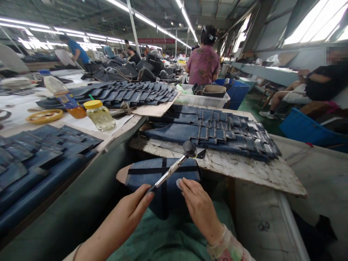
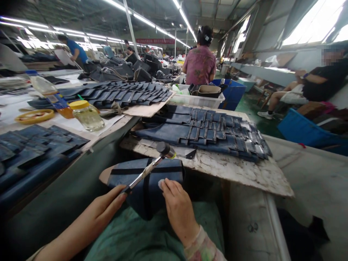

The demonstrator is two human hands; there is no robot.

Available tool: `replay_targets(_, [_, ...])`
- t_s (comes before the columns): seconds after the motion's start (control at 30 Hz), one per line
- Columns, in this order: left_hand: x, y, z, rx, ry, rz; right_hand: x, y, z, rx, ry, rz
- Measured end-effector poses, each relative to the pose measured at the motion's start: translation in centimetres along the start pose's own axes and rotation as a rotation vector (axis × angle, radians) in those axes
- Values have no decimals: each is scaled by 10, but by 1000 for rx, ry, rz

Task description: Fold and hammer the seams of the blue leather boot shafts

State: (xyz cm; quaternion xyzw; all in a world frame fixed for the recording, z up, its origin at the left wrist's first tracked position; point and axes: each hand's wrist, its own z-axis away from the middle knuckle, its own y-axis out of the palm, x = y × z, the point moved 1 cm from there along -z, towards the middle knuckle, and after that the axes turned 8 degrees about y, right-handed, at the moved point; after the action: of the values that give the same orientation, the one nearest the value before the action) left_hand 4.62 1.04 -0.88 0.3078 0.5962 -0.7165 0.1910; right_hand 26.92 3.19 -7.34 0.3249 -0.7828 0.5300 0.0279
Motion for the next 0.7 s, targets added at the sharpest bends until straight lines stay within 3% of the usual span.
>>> replay_targets(0.13, [-17, 7, -12, 96, 25, -128, 0, -2, -1, 7, -1, -16])
replay_targets(0.27, [-12, 8, -9, 67, 34, -101, -2, -1, 1, -3, -7, -19])
replay_targets(0.4, [11, 1, 14, 46, -87, -56, -3, 0, 3, 5, -1, -14])
replay_targets(0.57, [38, -19, 52, -122, -210, -20, -5, 2, 4, 3, -20, -16])
replay_targets(0.7, [76, -30, 77, -207, -322, -47, -8, 3, 4, 8, -36, -18])
